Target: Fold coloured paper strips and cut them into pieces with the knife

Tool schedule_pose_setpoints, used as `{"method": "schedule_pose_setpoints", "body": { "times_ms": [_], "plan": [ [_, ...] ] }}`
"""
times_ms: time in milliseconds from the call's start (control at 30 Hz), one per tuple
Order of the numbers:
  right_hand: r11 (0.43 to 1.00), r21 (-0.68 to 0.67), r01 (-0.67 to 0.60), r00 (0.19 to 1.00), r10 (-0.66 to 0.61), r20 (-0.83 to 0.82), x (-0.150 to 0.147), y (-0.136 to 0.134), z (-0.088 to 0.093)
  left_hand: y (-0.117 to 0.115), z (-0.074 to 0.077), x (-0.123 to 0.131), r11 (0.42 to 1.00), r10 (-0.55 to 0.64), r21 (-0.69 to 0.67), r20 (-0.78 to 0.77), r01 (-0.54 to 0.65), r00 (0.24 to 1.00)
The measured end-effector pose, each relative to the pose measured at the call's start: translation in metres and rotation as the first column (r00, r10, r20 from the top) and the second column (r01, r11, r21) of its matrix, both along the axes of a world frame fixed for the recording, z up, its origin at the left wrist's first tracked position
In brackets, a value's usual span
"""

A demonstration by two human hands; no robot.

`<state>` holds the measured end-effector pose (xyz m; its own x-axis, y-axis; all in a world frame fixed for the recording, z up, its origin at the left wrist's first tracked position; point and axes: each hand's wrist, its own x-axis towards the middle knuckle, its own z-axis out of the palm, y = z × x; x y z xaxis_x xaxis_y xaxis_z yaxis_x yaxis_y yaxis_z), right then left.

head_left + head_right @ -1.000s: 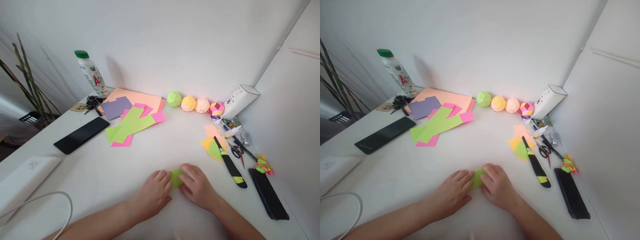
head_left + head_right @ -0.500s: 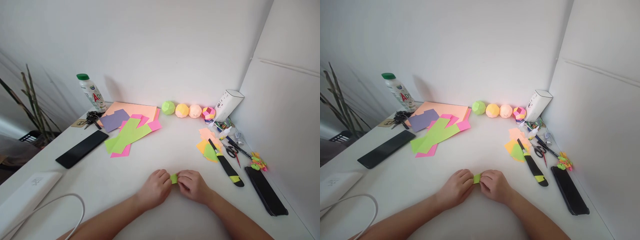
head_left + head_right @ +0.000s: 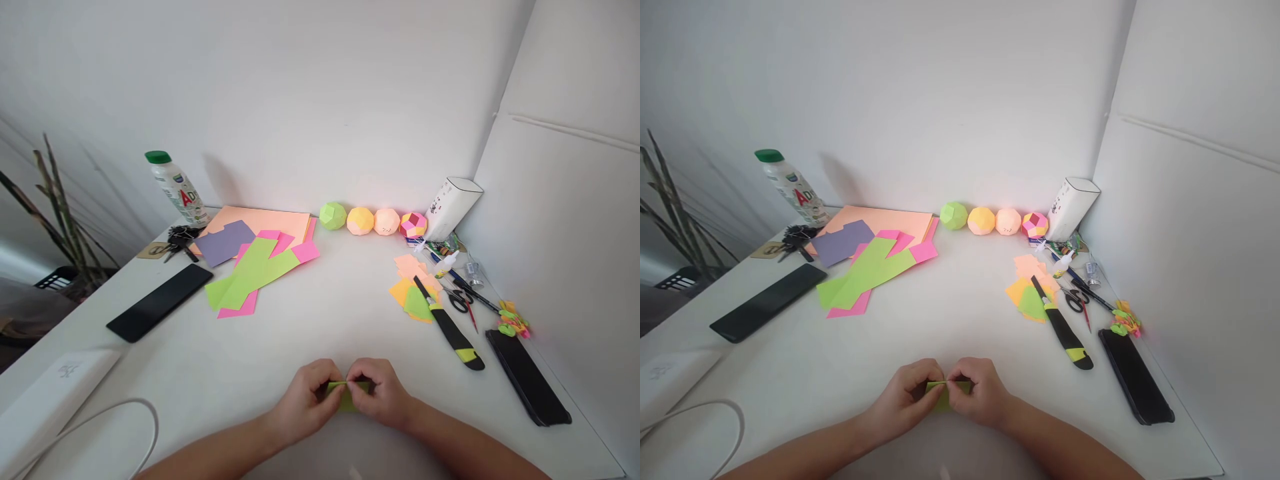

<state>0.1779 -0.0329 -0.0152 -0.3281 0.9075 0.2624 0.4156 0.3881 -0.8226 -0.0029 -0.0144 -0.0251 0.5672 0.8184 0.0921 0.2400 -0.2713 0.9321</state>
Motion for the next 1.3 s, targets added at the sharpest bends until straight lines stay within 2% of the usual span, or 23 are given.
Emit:
{"method": "schedule_pose_setpoints", "body": {
  "times_ms": [267,400,567,633,700,767,967,1100,1300],
  "plan": [
    [0.995,-0.101,-0.020,0.999,0.015,-0.050,0.000,0.000,0.000,0.002,0.003,-0.002,0.999,-0.044,-0.003,0.146,0.045,0.988],
    [0.987,-0.158,0.017,0.997,-0.030,-0.076,0.016,0.009,0.005,0.007,0.009,-0.006,0.997,0.019,-0.078,0.187,-0.004,0.982],
    [0.972,-0.188,0.138,0.980,-0.162,-0.119,0.032,0.019,0.014,0.011,0.011,-0.007,0.981,0.110,-0.182,0.209,-0.072,0.972],
    [0.972,-0.223,0.070,0.984,-0.103,-0.143,0.027,0.016,0.015,0.011,0.010,-0.005,0.982,0.081,-0.184,0.204,-0.043,0.976],
    [0.964,-0.259,-0.052,0.988,0.012,-0.152,0.019,0.011,0.013,0.011,0.009,-0.003,0.985,0.054,-0.171,0.194,-0.020,0.979],
    [0.962,-0.254,-0.103,0.990,0.073,-0.124,0.011,0.005,0.009,0.010,0.007,-0.002,0.989,0.036,-0.144,0.182,-0.009,0.983],
    [0.995,-0.091,-0.043,0.999,0.041,-0.016,0.000,-0.001,0.005,0.004,0.004,0.000,0.996,0.030,-0.082,0.114,-0.021,0.993],
    [0.997,-0.074,0.002,1.000,-0.004,-0.027,0.003,0.001,0.010,0.007,0.010,-0.003,0.996,0.024,-0.087,0.089,-0.016,0.996],
    [0.979,-0.125,0.158,0.982,-0.169,-0.080,0.025,0.009,0.019,0.024,0.016,-0.013,0.960,0.193,-0.229,0.121,-0.161,0.974]
  ]
}}
